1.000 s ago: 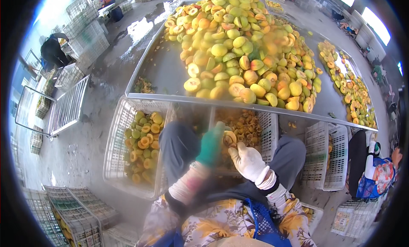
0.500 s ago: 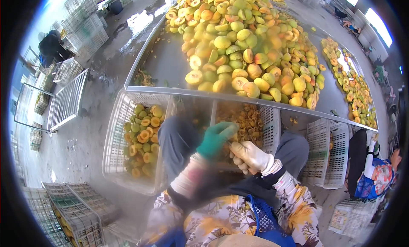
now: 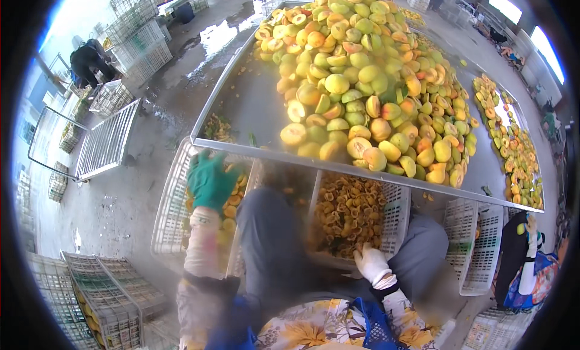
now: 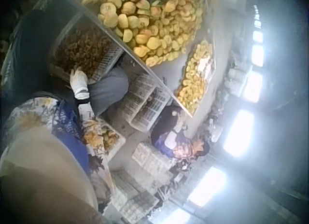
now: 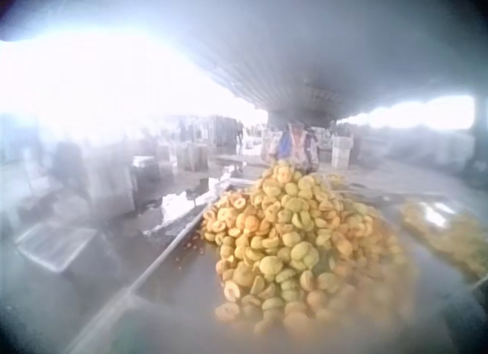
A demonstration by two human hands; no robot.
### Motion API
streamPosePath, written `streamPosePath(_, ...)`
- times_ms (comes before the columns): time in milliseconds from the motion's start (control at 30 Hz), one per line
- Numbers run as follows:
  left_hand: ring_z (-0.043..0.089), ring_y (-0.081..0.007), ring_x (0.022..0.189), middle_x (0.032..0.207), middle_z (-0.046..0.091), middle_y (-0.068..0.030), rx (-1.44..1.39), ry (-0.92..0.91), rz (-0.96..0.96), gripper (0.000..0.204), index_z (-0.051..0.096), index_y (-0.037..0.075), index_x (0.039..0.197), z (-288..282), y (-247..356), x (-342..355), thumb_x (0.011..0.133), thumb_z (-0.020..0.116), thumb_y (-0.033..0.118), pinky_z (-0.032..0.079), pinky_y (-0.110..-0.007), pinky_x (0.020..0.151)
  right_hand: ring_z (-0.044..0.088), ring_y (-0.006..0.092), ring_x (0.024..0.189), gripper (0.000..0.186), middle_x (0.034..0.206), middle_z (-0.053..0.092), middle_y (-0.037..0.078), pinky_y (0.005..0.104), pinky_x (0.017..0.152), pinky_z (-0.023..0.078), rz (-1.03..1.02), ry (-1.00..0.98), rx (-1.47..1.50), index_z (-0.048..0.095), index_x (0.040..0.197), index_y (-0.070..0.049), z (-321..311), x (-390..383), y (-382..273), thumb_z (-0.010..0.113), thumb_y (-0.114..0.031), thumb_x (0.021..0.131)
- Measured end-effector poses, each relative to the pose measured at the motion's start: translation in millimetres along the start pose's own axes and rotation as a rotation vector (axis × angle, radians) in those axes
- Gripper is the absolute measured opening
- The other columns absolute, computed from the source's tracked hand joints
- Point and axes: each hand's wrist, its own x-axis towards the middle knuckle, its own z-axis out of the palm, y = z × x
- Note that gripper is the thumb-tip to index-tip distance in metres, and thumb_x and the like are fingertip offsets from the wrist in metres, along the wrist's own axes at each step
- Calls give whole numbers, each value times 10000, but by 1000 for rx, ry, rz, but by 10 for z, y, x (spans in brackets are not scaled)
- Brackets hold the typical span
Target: Manually pitting and slicing peaches at a processing station.
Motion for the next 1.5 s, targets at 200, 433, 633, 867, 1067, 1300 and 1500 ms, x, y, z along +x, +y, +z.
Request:
streamPosePath(200, 604, -323, 1010, 1086, 647, -172, -368, -567, -106, 611, 582, 67, 1204, 554, 1021, 984, 730, 751, 414, 467, -406, 885, 631, 437, 738, 362, 777, 649, 243, 508, 649, 495, -184, -12, 317, 541, 1036, -21, -156, 20, -310, 540, -362, 917)
streamPosePath(433, 632, -255, 865, 952, 646, -137, -651, -307, -121, 505, 562, 13, 1053, 779, 935, 787, 663, 819, 204, 500, -327, 760, 642, 399, 834, 291, 904, 678, 194, 446, 667, 515, -151, 240, 487, 576, 1072, -21, -276, -104, -263, 578, -268, 919)
streamPosePath(633, 617, -182, 866, 985, 611, -109, -2308, -496, -539, 345, 542, 10, 1157, 4, 1261, 3, 842, 582, 143, 532, -308, 705, 503, 79, 533, 230, 641, 533, 1, 246, 505, 434, -90, 88, 1197, 552, 1073, -2, -750, -65, -691, 513, -213, 990)
streamPosePath(867, 592, -160, 875, 1001, 620, -98, -2505, -471, -689, 323, 550, 17, 1079, -425, 1849, -716, 980, 437, 303, 512, -265, 702, 632, 403, 650, 186, 773, 655, 221, 439, 527, 489, -425, 438, 541, 543, 950, -8, -945, -155, -1186, 556, -193, 942)
streamPosePath(1067, 609, -174, 835, 983, 625, -108, -2072, -254, -484, 234, 547, -20, 1117, -153, 1945, -825, 945, 499, 132, 514, -298, 721, 608, 417, 671, 215, 711, 583, 255, 397, 534, 448, -328, 436, 649, 548, 927, 15, -800, -114, -1156, 528, -194, 970)
streamPosePath(1300, 620, -197, 776, 941, 637, -135, -1514, 120, -215, 275, 557, -67, 1131, 127, 1946, -916, 874, 569, 32, 517, -306, 681, 509, 197, 468, 286, 581, 497, 97, 322, 434, 414, -282, 95, 805, 518, 932, -19, -751, 52, -1071, 490, -297, 991)
streamPosePath(1500, 595, -155, 712, 880, 640, -96, -1832, -269, -384, 269, 597, -57, 1089, -21, 1732, -785, 889, 612, 122, 497, -278, 651, 357, 73, 408, 406, 561, 374, -40, 239, 367, 341, -25, -494, 1250, 487, 916, -76, -1056, 20, -1206, 431, -473, 979)
